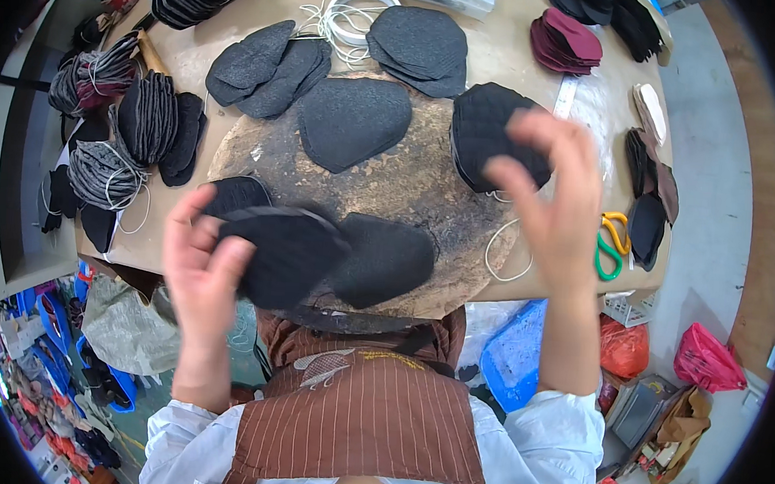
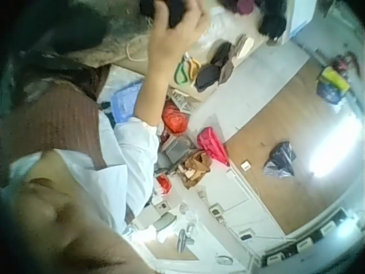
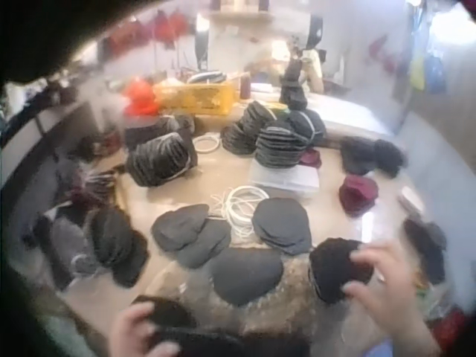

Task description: The person repeatedly picks up small, dark, quilted fabric pieces from a table and stacks them into a neat pile. The person handles the items one by one, aligning them carefully before placing them on top of the growing stack.

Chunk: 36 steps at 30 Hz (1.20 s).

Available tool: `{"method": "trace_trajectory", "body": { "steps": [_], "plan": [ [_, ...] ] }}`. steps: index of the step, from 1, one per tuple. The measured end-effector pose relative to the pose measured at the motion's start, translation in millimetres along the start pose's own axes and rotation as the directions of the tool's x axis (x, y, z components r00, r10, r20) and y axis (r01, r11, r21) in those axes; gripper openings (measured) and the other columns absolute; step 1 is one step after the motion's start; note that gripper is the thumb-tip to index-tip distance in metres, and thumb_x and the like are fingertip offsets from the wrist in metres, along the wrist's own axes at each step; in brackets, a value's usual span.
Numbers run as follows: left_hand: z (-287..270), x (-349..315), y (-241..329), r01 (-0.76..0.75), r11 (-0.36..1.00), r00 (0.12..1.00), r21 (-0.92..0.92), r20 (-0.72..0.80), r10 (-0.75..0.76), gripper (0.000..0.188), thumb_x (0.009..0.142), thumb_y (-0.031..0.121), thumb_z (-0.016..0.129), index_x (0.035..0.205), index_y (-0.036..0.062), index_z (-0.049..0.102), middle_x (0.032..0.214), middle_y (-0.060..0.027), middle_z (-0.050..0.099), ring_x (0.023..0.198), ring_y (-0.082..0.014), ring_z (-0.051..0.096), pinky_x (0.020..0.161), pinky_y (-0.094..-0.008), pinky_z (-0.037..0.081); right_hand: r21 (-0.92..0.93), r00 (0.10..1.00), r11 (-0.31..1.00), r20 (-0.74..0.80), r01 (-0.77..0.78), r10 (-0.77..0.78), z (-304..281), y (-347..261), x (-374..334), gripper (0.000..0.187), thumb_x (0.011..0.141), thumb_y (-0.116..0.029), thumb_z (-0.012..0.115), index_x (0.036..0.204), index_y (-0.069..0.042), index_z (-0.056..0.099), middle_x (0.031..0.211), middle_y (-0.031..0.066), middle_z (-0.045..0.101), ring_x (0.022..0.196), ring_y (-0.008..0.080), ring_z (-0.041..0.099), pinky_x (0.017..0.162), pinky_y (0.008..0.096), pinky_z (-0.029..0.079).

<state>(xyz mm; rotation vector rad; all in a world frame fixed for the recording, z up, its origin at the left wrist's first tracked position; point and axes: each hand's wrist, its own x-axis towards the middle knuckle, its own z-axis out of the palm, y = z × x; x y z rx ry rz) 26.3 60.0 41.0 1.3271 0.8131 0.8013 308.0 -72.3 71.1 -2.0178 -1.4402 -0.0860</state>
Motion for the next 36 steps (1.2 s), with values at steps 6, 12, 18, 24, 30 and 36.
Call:
{"method": "trace_trajectory", "body": {
  "steps": [6, 12, 18, 24, 30, 36],
  "plan": [
    [-47, 20, -11, -0.215, 0.31, 0.859, 0.926, 0.028, 0.511, 0.049, 0.084, 0.004, 0.066, 0.129, -0.0006, 0.048, 0.13, -0.0168, 0.051, 0.122, -0.0308, 0.048, 0.104, -0.0387, 0.036, -0.399, 0.994, 0.917, 0.098, -0.012, 0.056, 2, 31, 5, 0.046, 0.079, -0.019, 0.072, 0.12, -0.003, 0.058, 0.122, 0.0168, 0.053, 0.116, 0.0343, 0.047, 0.097, 0.0411, 0.039],
    [14, -63, -33, -0.532, 0.428, 0.844, 0.731, 0.5, 0.196, 0.057, 0.065, 0.021, 0.08, 0.119, 0.0138, 0.061, 0.142, -0.0297, 0.031, 0.13, -0.0454, 0.033, 0.104, -0.0526, 0.03, -0.357, 0.972, 0.934, 0.221, 0.008, 0.076, -5, 32, 21, 0.037, 0.077, -0.016, 0.074, 0.108, -0.004, 0.058, 0.103, 0.0141, 0.055, 0.099, 0.0345, 0.048, 0.088, 0.0419, 0.041],
    [15, -88, -53, -0.563, 0.397, 0.819, 0.724, 0.555, 0.149, 0.056, 0.069, 0.028, 0.079, 0.122, 0.0217, 0.062, 0.144, -0.0338, 0.02, 0.131, -0.0456, 0.028, 0.103, -0.0552, 0.028, -0.389, 0.943, 0.918, 0.325, 0.072, 0.064, -15, 26, 39, 0.036, 0.072, -0.011, 0.076, 0.101, -0.003, 0.056, 0.098, 0.0133, 0.055, 0.094, 0.03, 0.051, 0.083, 0.0367, 0.043],
    [12, -94, -59, -0.523, 0.439, 0.843, 0.73, 0.517, 0.145, 0.057, 0.069, 0.029, 0.079, 0.123, 0.0227, 0.062, 0.143, -0.0344, 0.019, 0.13, -0.0452, 0.028, 0.103, -0.0553, 0.028, 0.519, 0.837, 0.685, 0.481, -0.511, 0.261, -4, -44, -20, 0.022, 0.081, 0.004, 0.069, 0.098, -0.001, 0.056, 0.086, -0.0015, 0.057, 0.079, 0.0055, 0.055, 0.068, 0.0189, 0.044],
    [9, -94, -59, -0.491, 0.476, 0.864, 0.73, 0.479, 0.155, 0.056, 0.072, 0.028, 0.076, 0.125, 0.0253, 0.059, 0.141, -0.028, 0.031, 0.13, -0.0379, 0.035, 0.103, -0.0508, 0.03, 0.569, 0.703, 0.425, 0.644, -0.704, 0.301, 59, -34, -63, 0.016, 0.086, 0.001, 0.066, 0.098, -0.002, 0.056, 0.086, -0.0027, 0.057, 0.077, -0.0005, 0.051, 0.064, 0.0158, 0.043],
    [5, -95, -62, -0.493, 0.494, 0.861, 0.716, 0.484, 0.158, 0.056, 0.072, 0.026, 0.076, 0.125, 0.0242, 0.059, 0.141, -0.0282, 0.032, 0.129, -0.0382, 0.036, 0.102, -0.0516, 0.033, 0.587, 0.733, 0.445, 0.601, -0.676, 0.32, 63, -34, -71, 0.017, 0.086, 0.002, 0.066, 0.099, -0.001, 0.055, 0.087, -0.0015, 0.058, 0.079, 0.0006, 0.052, 0.066, 0.0169, 0.044]
  ]
}}
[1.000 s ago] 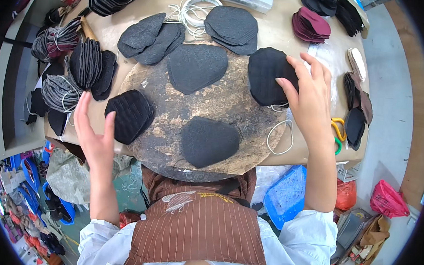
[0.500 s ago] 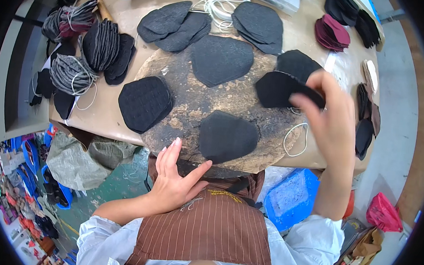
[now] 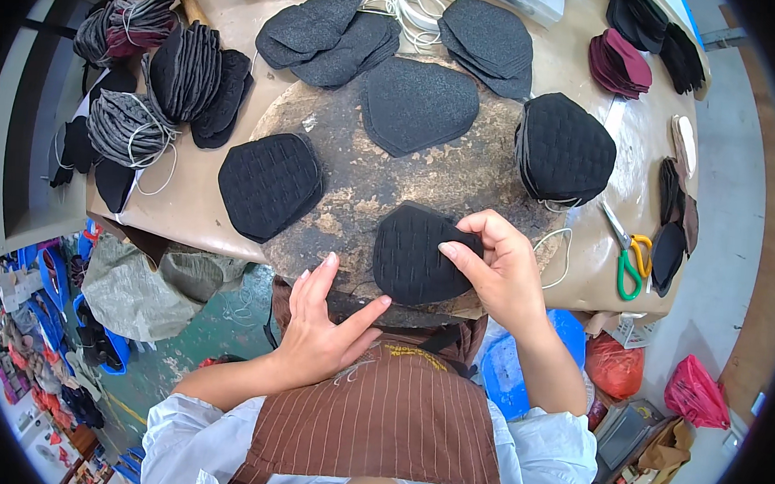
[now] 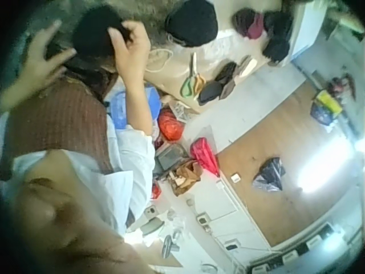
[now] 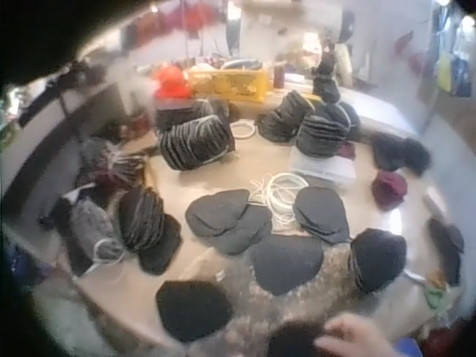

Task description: The person repeatedly picks up small, dark, quilted fabric pieces from a table and stacks them into a neat pile. The person handles the items one by one, aligning them carefully before placing them on top of the growing stack.

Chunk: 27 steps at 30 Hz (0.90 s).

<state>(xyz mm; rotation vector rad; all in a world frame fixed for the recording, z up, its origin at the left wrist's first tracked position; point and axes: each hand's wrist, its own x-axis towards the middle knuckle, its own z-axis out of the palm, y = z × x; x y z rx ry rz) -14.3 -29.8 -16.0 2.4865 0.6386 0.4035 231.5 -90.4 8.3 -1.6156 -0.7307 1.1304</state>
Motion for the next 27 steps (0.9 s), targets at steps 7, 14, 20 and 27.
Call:
{"method": "trace_trajectory", "body": {
  "steps": [7, 14, 20, 27],
  "plan": [
    [2, -1, -1, -0.015, 1.0, 0.998, -0.01, -0.063, 0.015, 0.059, 0.073, 0.029, 0.076, 0.129, 0.0261, 0.057, 0.14, -0.0264, 0.032, 0.129, -0.0362, 0.035, 0.101, -0.0505, 0.033, 0.009, 1.0, 1.0, -0.012, 0.003, -0.003, 1, 0, -2, 0.018, 0.086, 0.003, 0.066, 0.1, 0.0, 0.055, 0.088, -0.0009, 0.057, 0.082, 0.0022, 0.053, 0.07, 0.0185, 0.045],
    [6, 5, 4, 0.013, 0.982, 1.0, 0.186, 0.011, -0.015, 0.068, 0.072, 0.036, 0.075, 0.135, 0.0308, 0.051, 0.139, -0.0219, 0.034, 0.127, -0.0317, 0.035, 0.103, -0.0475, 0.028, -0.04, 0.997, 0.999, -0.071, -0.006, 0.003, 5, 1, -3, 0.018, 0.085, 0.002, 0.067, 0.099, 0.001, 0.055, 0.084, -0.0026, 0.056, 0.076, 0.0011, 0.052, 0.065, 0.0174, 0.045],
    [-2, 13, 4, -0.168, 0.942, 0.984, 0.292, 0.097, 0.146, 0.052, 0.083, 0.028, 0.061, 0.132, 0.0159, 0.053, 0.141, -0.0135, 0.041, 0.131, -0.024, 0.037, 0.107, -0.0483, 0.022, -0.11, 0.997, 0.993, -0.078, -0.035, 0.026, 3, 3, 1, 0.016, 0.085, 0.0, 0.068, 0.095, 0.002, 0.056, 0.079, -0.0039, 0.057, 0.071, -0.0005, 0.049, 0.059, 0.0177, 0.043],
    [-10, 49, -2, -0.234, 0.968, 0.941, 0.087, 0.271, 0.203, 0.056, 0.07, 0.048, 0.072, 0.102, 0.0062, 0.051, 0.148, -0.0205, 0.034, 0.137, -0.0288, 0.033, 0.107, -0.0536, 0.016, -0.689, 0.979, 0.722, -0.096, 0.063, -0.177, 1, -21, -5, 0.017, 0.077, -0.005, 0.074, 0.087, -0.002, 0.06, 0.077, 0.0101, 0.059, 0.06, 0.0205, 0.057, 0.056, 0.0315, 0.046]
  ]
}}
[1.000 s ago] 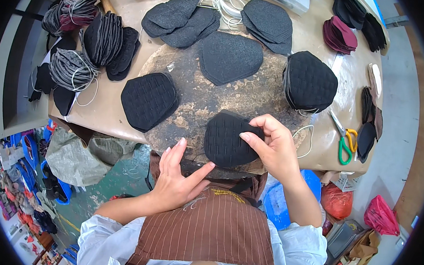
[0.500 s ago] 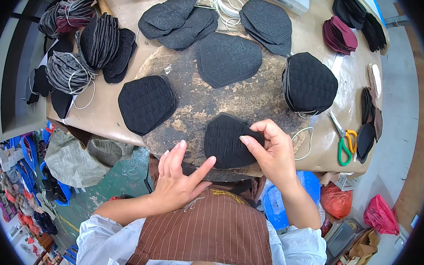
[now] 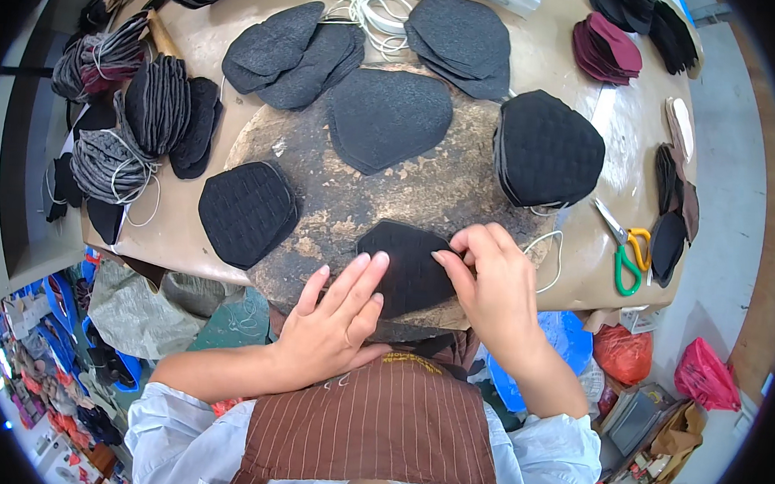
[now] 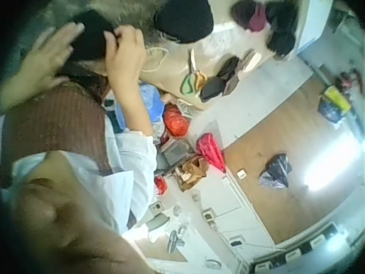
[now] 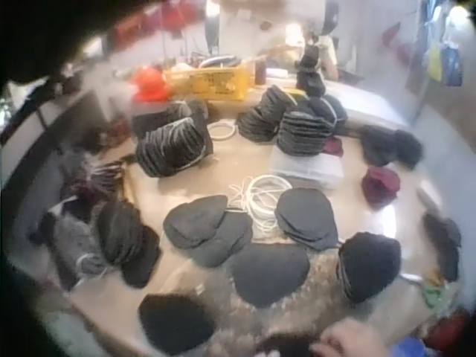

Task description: The person repeatedly picks up small, dark, quilted fabric pieces from a table and stacks them into a neat pile. The person handles the items one by one, aligning them carefully before placing them on top of the growing stack.

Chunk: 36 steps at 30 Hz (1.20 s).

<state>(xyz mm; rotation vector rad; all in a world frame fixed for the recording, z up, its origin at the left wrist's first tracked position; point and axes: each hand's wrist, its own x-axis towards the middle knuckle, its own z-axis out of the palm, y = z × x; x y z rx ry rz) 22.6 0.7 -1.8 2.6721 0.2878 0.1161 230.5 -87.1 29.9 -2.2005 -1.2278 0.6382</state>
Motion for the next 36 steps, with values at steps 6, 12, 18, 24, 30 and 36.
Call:
{"method": "trace_trajectory", "body": {
  "steps": [6, 12, 18, 24, 30, 36],
  "plan": [
    [-21, 37, 3, 0.183, 0.95, 0.952, -0.254, -0.196, -0.236, 0.061, 0.074, 0.046, 0.073, 0.113, 0.0038, 0.054, 0.143, -0.0193, 0.042, 0.134, -0.031, 0.04, 0.107, -0.0551, 0.017, -0.087, 0.911, 0.93, -0.187, 0.357, -0.367, -11, 1, 3, 0.018, 0.074, -0.007, 0.076, 0.078, -0.005, 0.058, 0.091, 0.013, 0.06, 0.073, 0.0253, 0.06, 0.064, 0.0375, 0.049],
    [-29, 25, -8, -0.023, 0.381, 0.845, -0.924, -0.222, -0.486, 0.058, 0.08, -0.007, 0.069, 0.131, 0.0009, 0.041, 0.098, -0.0111, 0.064, 0.09, -0.0146, 0.064, 0.079, -0.0261, 0.053, 0.432, 0.938, 0.833, -0.123, 0.345, -0.325, -22, 9, -12, 0.029, 0.071, 0.0, 0.078, 0.09, -0.004, 0.057, 0.093, 0.0125, 0.064, 0.071, 0.02, 0.065, 0.067, 0.0285, 0.052],
    [-65, 0, -60, -0.094, 0.252, 0.703, -0.963, -0.243, -0.669, 0.039, 0.087, -0.006, 0.058, 0.125, -0.0035, 0.05, 0.102, -0.0085, 0.063, 0.09, -0.0125, 0.062, 0.082, -0.0235, 0.05, -0.128, 0.886, 0.938, -0.307, 0.323, -0.347, -77, 24, 41, 0.032, 0.076, -0.008, 0.073, 0.105, -0.002, 0.062, 0.1, 0.0112, 0.061, 0.091, 0.0231, 0.061, 0.08, 0.0319, 0.048],
    [-43, 12, -37, 0.049, 0.063, 0.827, -0.997, 0.005, -0.562, 0.038, 0.087, -0.002, 0.061, 0.124, -0.0001, 0.055, 0.113, -0.0072, 0.062, 0.104, -0.0128, 0.058, 0.091, -0.0265, 0.044, -0.35, 0.938, 0.931, -0.277, 0.103, -0.208, -87, 38, 65, 0.046, 0.078, -0.017, 0.074, 0.117, -0.001, 0.057, 0.105, 0.0134, 0.054, 0.102, 0.0297, 0.051, 0.089, 0.0353, 0.042],
    [-26, 40, -7, 0.086, 0.981, 0.948, -0.175, -0.288, -0.135, 0.062, 0.071, 0.01, 0.076, 0.128, 0.0064, 0.054, 0.132, -0.0158, 0.045, 0.121, -0.0366, 0.043, 0.1, -0.0451, 0.036, -0.417, 0.935, 0.907, -0.294, 0.061, -0.198, -87, 38, 63, 0.048, 0.077, -0.017, 0.074, 0.119, 0.0, 0.056, 0.105, 0.0143, 0.052, 0.1, 0.03, 0.051, 0.088, 0.0362, 0.043],
    [-20, 52, -10, 0.087, 0.984, 0.988, -0.157, -0.115, -0.106, 0.061, 0.07, 0.014, 0.077, 0.126, 0.0059, 0.053, 0.118, -0.0127, 0.048, 0.11, -0.0323, 0.045, 0.094, -0.0442, 0.036, -0.262, 0.955, 0.964, -0.292, -0.037, -0.043, -94, 26, 64, 0.048, 0.074, -0.015, 0.077, 0.115, 0.001, 0.056, 0.104, 0.015, 0.052, 0.098, 0.0311, 0.052, 0.087, 0.0367, 0.044]
  ]
}}
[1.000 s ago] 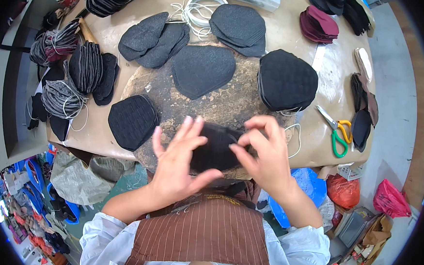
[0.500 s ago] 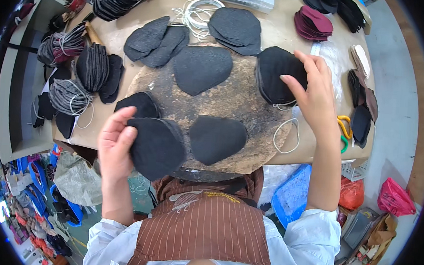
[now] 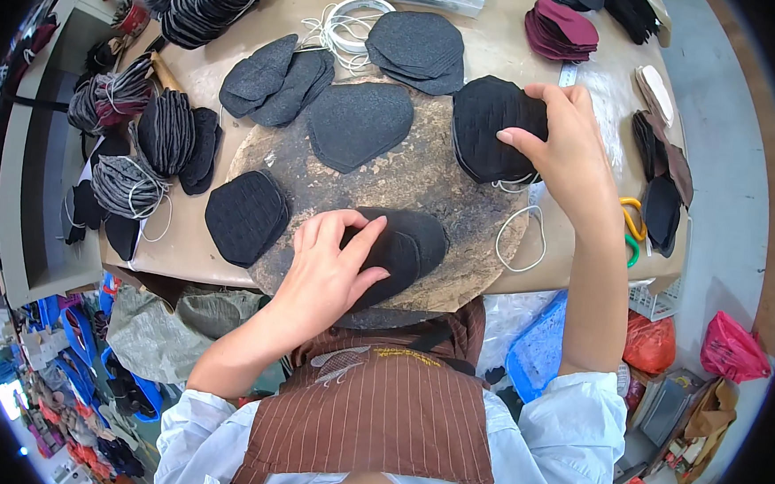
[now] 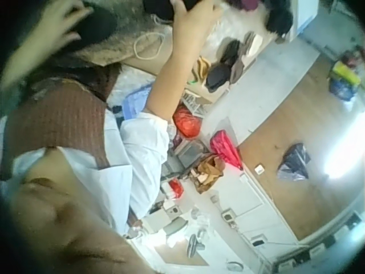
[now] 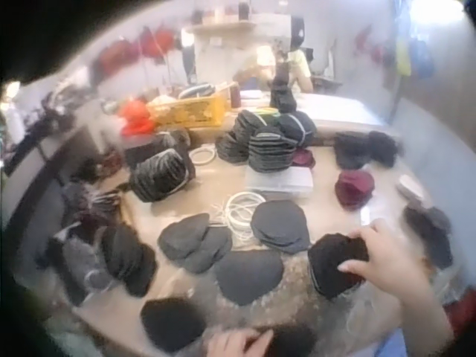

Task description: The person repeatedly picks up small, dark, quilted fabric pieces from a table and stacks them into a neat pile. The person handles the items one by one, aligning them carefully before placing them on top of the growing stack.

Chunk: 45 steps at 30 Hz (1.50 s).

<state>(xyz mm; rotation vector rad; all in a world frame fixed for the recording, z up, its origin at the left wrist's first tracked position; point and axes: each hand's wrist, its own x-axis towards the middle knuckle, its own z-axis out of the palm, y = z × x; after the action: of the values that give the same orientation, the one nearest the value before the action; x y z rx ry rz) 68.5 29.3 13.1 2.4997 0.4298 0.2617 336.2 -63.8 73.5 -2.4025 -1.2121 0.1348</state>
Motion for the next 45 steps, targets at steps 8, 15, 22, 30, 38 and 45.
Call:
{"method": "trace_trajectory", "body": {
  "steps": [8, 15, 22, 30, 38, 45],
  "plan": [
    [13, -7, -11, -0.135, 0.988, 0.976, -0.078, -0.183, 0.119, 0.048, 0.067, 0.012, 0.08, 0.109, 0.0081, 0.056, 0.118, -0.0098, 0.054, 0.11, -0.0302, 0.05, 0.094, -0.0448, 0.037, -0.147, 0.957, 0.978, -0.226, 0.149, -0.18, 15, 10, -16, 0.049, 0.072, -0.013, 0.078, 0.113, -0.001, 0.056, 0.105, 0.014, 0.051, 0.102, 0.033, 0.052, 0.09, 0.0401, 0.041],
    [17, -10, -13, -0.194, 0.976, 0.956, -0.102, -0.244, 0.165, 0.043, 0.064, 0.007, 0.081, 0.096, 0.0107, 0.054, 0.112, -0.005, 0.06, 0.111, -0.0275, 0.054, 0.097, -0.0472, 0.035, -0.068, 0.975, 0.992, -0.189, 0.106, -0.117, 14, 15, -18, 0.052, 0.073, -0.013, 0.077, 0.118, 0.001, 0.055, 0.108, 0.0149, 0.052, 0.103, 0.0319, 0.051, 0.09, 0.04, 0.041],
    [13, -18, -25, -0.272, 0.881, 0.951, -0.388, -0.248, 0.184, 0.051, 0.065, 0.002, 0.08, 0.106, 0.0142, 0.053, 0.096, 0.0005, 0.065, 0.106, -0.0243, 0.058, 0.101, -0.0492, 0.032, -0.019, 0.997, 1.0, -0.069, -0.021, 0.02, 5, -2, -10, 0.048, 0.075, -0.01, 0.075, 0.119, -0.004, 0.057, 0.088, 0.0099, 0.057, 0.082, 0.0247, 0.056, 0.079, 0.0341, 0.046],
    [-63, -24, -43, -0.065, 0.281, 0.957, -0.958, -0.139, -0.254, 0.048, 0.08, 0.0, 0.072, 0.124, 0.0001, 0.052, 0.096, -0.0031, 0.061, 0.091, -0.0107, 0.059, 0.082, -0.0255, 0.048, 0.69, 0.981, 0.723, -0.113, -0.035, 0.156, 5, 25, -48, 0.021, 0.091, -0.004, 0.061, 0.112, 0.001, 0.057, 0.085, -0.0017, 0.059, 0.074, 0.003, 0.053, 0.065, 0.0177, 0.042],
    [-90, -17, -75, 0.195, 0.967, 0.883, 0.163, -0.458, -0.101, 0.05, 0.073, 0.004, 0.075, 0.12, 0.0035, 0.058, 0.119, -0.014, 0.06, 0.11, -0.0276, 0.057, 0.095, -0.0355, 0.043, 0.718, 0.828, 0.489, 0.56, -0.495, 0.017, 27, -22, -84, 0.012, 0.089, -0.004, 0.062, 0.101, -0.002, 0.06, 0.08, -0.0005, 0.063, 0.061, 0.002, 0.058, 0.046, 0.0161, 0.045],
    [-40, -76, -30, 0.122, 0.99, 0.838, -0.067, -0.528, -0.139, 0.037, 0.075, -0.001, 0.07, 0.11, 0.0009, 0.058, 0.129, -0.0228, 0.046, 0.106, -0.0302, 0.062, 0.09, -0.0378, 0.05, 0.599, 0.747, 0.609, 0.665, -0.521, -0.015, 66, -53, -88, 0.016, 0.088, -0.012, 0.067, 0.098, 0.001, 0.063, 0.058, -0.0047, 0.055, 0.048, 0.0004, 0.049, 0.043, 0.0183, 0.038]
  ]
}}
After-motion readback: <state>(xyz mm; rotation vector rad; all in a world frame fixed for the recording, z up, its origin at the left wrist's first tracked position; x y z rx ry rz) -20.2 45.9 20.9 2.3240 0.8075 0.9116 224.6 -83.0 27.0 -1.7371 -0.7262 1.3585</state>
